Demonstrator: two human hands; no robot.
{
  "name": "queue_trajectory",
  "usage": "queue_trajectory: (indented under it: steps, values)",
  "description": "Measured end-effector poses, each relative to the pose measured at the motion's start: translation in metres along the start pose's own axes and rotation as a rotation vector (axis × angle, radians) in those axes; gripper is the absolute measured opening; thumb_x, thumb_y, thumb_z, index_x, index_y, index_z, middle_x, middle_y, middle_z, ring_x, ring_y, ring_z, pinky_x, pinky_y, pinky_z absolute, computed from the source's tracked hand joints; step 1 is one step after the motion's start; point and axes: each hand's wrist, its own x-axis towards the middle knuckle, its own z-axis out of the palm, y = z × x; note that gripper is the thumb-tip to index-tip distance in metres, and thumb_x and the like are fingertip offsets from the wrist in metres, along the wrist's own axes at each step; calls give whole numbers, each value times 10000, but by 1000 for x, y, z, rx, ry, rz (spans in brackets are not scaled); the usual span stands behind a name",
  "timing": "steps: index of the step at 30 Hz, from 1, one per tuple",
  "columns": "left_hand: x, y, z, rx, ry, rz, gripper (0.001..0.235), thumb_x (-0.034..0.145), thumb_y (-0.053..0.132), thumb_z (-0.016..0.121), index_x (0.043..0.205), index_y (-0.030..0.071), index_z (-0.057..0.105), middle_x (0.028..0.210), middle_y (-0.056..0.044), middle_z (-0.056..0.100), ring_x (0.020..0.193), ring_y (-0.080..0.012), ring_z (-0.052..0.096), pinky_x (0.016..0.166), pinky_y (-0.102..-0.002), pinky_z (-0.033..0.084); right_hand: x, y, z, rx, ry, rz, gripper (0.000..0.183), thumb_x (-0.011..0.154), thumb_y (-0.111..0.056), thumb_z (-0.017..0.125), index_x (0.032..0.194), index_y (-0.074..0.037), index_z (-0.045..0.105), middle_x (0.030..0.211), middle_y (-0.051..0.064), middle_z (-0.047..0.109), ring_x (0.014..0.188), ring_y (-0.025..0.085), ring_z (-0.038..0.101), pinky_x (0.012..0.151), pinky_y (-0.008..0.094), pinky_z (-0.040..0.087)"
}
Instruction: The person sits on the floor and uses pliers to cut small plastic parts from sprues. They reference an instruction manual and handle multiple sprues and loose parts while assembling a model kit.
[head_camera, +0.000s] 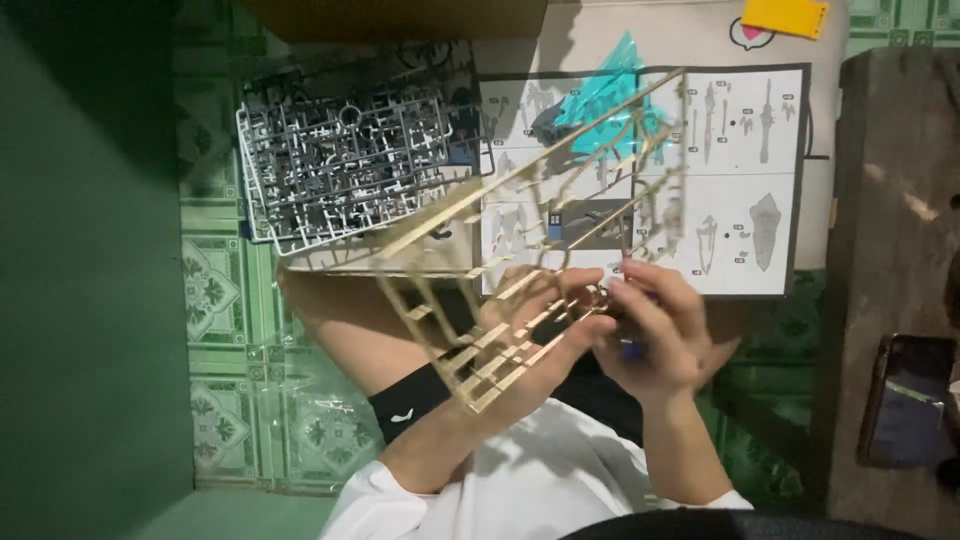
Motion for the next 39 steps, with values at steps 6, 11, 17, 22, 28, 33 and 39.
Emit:
queue_trajectory:
  steps: [6, 11, 17, 22, 28, 33, 39]
  values:
    - [1, 15, -6, 352, -96, 322, 385, 779, 267, 721, 1042, -8, 657, 989, -166, 644, 914, -344, 630, 830, -420, 497, -2, 13, 8, 414, 4, 59, 734, 490, -336, 920, 920, 169, 604, 828, 240, 636, 761, 343, 635, 682, 381, 557]
    - [-17, -16, -12, 322, 269, 325, 166, 726, 119, 756, 785, 12, 644, 713, -101, 604, 691, -275, 587, 691, -339, 481, 5, -13, 20, 794, 88, 638, 264, 806, -220, 642, 854, 36, 594, 790, 176, 669, 694, 202, 656, 578, 268, 533]
    - [-25, -36, -18, -328, 284, -200, 484, 735, 260, 776, 1056, 35, 492, 911, -57, 500, 792, -131, 524, 742, -269, 488, -1, -24, 24, 1081, 307, 953, 47, 831, -8, 602, 853, -14, 561, 768, 203, 657, 611, 246, 675, 515, 348, 589]
    - [-4, -35, -22, -712, 187, -422, 553, 631, -53, 797, 1086, 35, 496, 1019, -59, 586, 795, -125, 665, 647, -172, 601, -11, -26, 25, 1097, 284, 949, 86, 822, 10, 589, 883, 44, 538, 769, 254, 636, 578, 269, 654, 439, 342, 562]
    - [-9, -36, -22, -659, -77, -381, 221, 859, 48, 634, 1047, -68, 616, 898, -222, 689, 842, -272, 696, 688, -385, 606, -24, -7, 1, 970, 195, 913, 251, 853, -215, 665, 901, 28, 625, 766, 160, 676, 640, 128, 665, 487, 260, 564]
    - [-12, -32, -21, -834, -89, -437, 262, 883, 59, 545, 1063, -130, 546, 844, -305, 660, 632, -326, 681, 549, -378, 604, -30, 25, -13, 190, -203, 278, 163, 827, -51, 612, 898, 90, 652, 616, 127, 556, 484, 255, 518, 489, 326, 465]
    - [-18, -29, -12, -943, -84, -493, 269, 893, 56, 527, 1082, -135, 512, 863, -324, 650, 644, -345, 668, 551, -388, 594, -25, 34, 4, 145, -135, 113, 236, 765, -75, 632, 919, 97, 679, 577, 91, 545, 510, 207, 466, 462, 274, 448]
